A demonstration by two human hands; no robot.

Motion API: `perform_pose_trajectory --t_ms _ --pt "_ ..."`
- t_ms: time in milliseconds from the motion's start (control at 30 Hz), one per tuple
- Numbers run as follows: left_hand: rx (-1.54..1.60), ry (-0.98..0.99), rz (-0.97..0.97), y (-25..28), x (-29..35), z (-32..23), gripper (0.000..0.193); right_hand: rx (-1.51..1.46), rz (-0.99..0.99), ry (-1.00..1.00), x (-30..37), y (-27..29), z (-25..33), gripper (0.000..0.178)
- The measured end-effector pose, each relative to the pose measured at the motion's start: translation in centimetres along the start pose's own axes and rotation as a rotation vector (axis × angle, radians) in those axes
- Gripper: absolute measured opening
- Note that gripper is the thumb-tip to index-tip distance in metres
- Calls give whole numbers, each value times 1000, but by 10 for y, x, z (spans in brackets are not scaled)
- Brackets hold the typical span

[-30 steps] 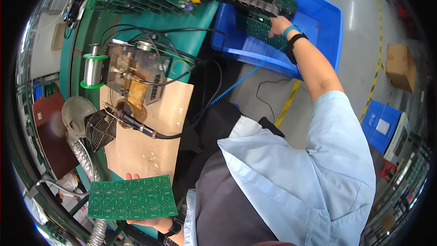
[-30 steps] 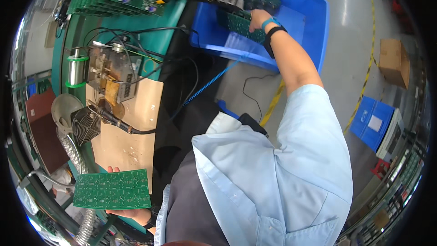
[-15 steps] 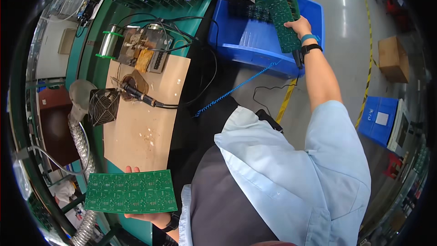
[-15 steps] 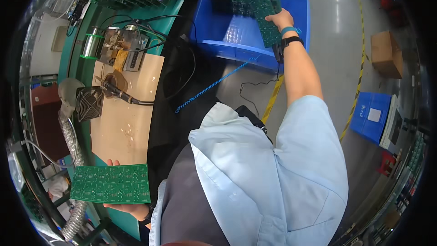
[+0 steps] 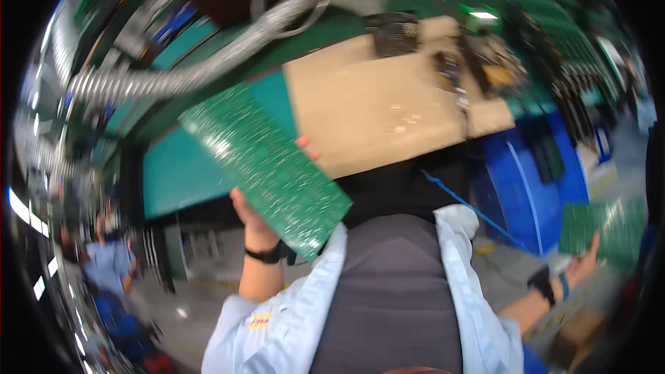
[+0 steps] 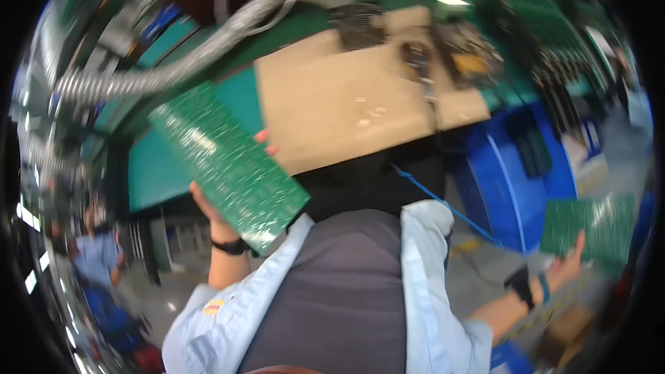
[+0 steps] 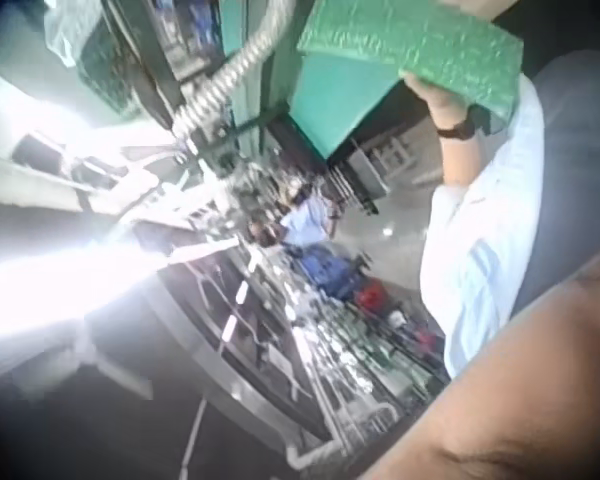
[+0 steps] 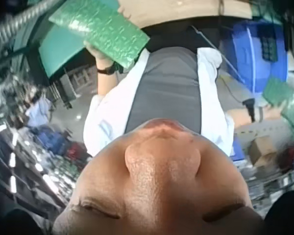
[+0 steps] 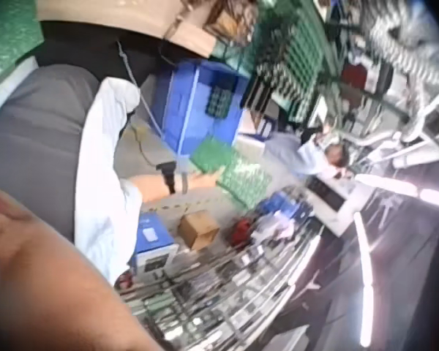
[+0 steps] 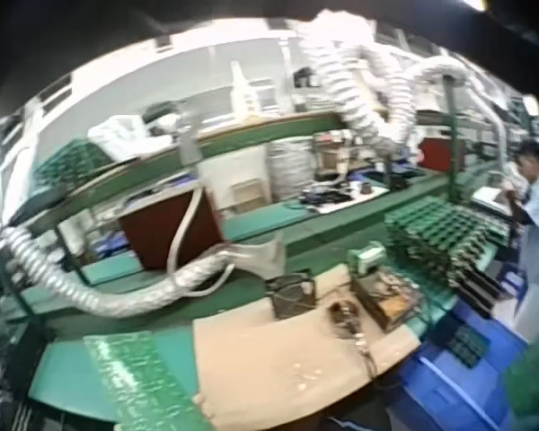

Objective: Soldering components on a printed circuit board at an assembly station.

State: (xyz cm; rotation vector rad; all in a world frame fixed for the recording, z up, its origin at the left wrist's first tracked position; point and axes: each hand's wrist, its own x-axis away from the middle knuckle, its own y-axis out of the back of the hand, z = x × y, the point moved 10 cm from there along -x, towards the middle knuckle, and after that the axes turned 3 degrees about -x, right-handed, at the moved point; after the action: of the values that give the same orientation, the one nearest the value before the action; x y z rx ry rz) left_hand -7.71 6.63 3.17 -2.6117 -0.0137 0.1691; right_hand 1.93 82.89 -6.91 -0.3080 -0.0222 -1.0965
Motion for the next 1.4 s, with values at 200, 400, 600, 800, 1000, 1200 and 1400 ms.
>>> perform_pose_trajectory --t_ms 200,400,600,800,1000,1200,1400 --pt "120 -91 15 46 25 -20 107 -173 335 163 69 -62 57 56" --pt "140 -183 97 90 70 -52 103 -336 789 -66 172 -210 21 53" --pt "51 -298 -51 143 142 -78 103 -242 1403 -308 382 -357 -40 48" --pt "-58 -418 -265 184 221 -106 105 -71 1724 -527 565 -434 -109 48" --pt "-50 -520 -393 205 281 -109 105 98 1708 -1169 684 -452 -194 51" --pt "-54 -551 -474 211 306 -112 102 144 1701 -1242 718 -486 -246 49" --pt "32 -550 -549 225 314 -98 99 138 1736 -1103 733 -510 -248 56"
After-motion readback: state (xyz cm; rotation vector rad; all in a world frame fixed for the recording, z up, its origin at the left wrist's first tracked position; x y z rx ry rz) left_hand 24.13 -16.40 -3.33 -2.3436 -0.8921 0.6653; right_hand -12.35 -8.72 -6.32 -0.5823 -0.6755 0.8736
